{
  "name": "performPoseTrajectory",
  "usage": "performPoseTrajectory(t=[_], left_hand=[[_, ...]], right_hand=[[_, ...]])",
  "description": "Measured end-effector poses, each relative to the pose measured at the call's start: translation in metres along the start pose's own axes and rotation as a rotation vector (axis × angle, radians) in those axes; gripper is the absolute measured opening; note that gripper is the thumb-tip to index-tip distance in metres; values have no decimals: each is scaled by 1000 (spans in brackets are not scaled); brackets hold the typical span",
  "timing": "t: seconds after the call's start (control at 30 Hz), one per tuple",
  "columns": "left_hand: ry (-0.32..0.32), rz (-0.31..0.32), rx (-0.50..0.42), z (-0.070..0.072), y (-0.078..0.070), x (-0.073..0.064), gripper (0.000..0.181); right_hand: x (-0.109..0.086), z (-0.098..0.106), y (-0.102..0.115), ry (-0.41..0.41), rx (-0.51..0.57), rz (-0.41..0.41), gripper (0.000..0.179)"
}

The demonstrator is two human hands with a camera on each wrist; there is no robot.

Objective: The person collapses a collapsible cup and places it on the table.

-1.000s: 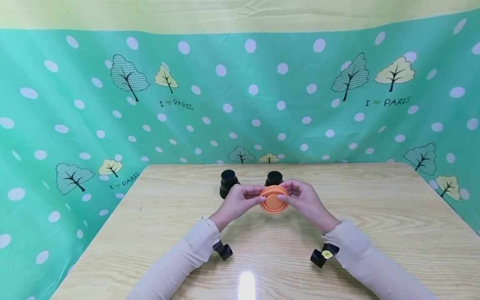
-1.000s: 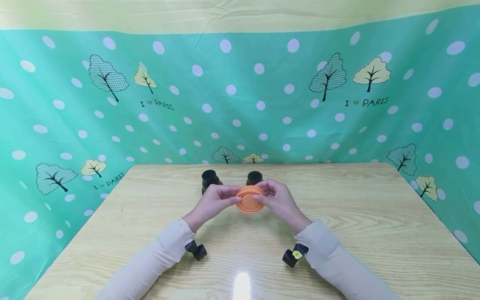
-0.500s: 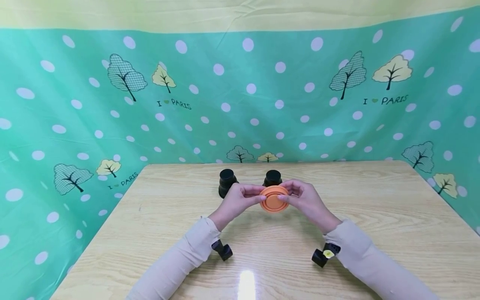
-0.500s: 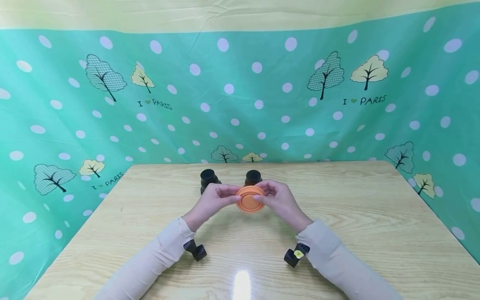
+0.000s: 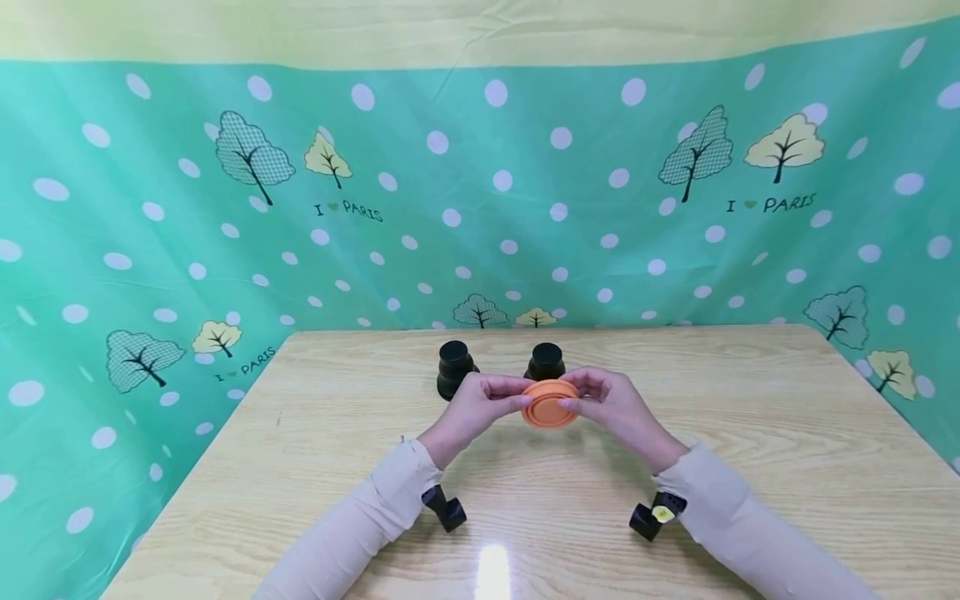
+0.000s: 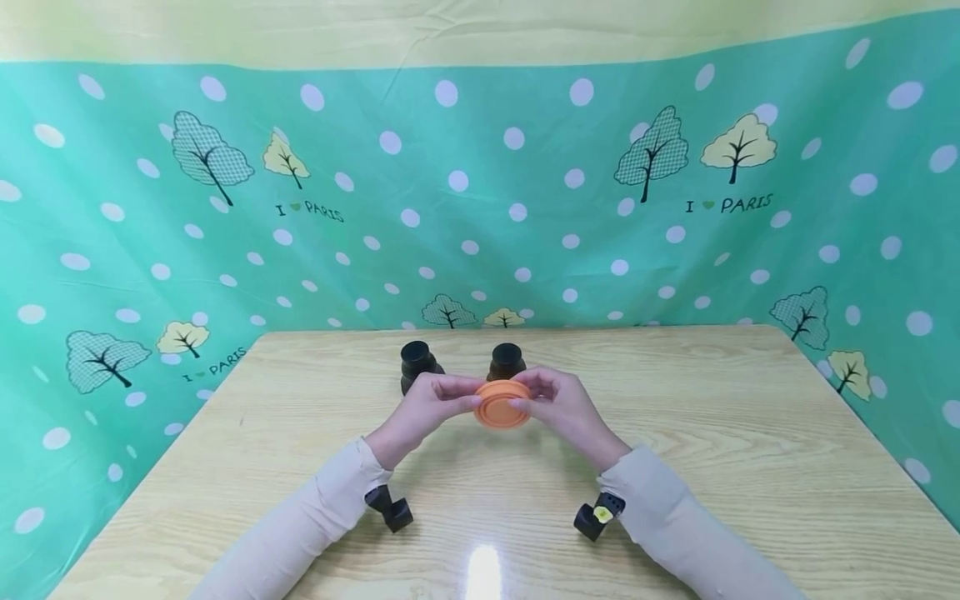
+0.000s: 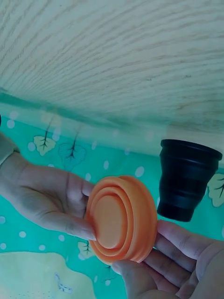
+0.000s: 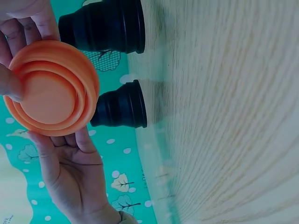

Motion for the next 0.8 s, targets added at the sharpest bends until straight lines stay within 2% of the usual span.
performPoseTrajectory(t=[0.2,0.37,0.6,0.8], left_hand=[[-3,5,3,-1,3,2,29],[-9,-28,15,0,0,3,27],[-12,-41,-2,4,-2,0,28],[0,-68,30,6,-7,-3,26]], right_hand=[[-1,-1,-2,18,18,-21,35],[1,-1,-2,37,22,-36,39],[0,-2,-6,75,30,-81,46],[-2,-2,-7,149,62,-139,56]])
Point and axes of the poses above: each hand's wrist, its own x-axis towards the middle knuckle, its own z-axis out of the back of the hand, y = z × x, the point moved 7 cm from there along x, towards the middle knuckle, and after that the axes turned 3 degrees about -y, right-handed, at the moved point
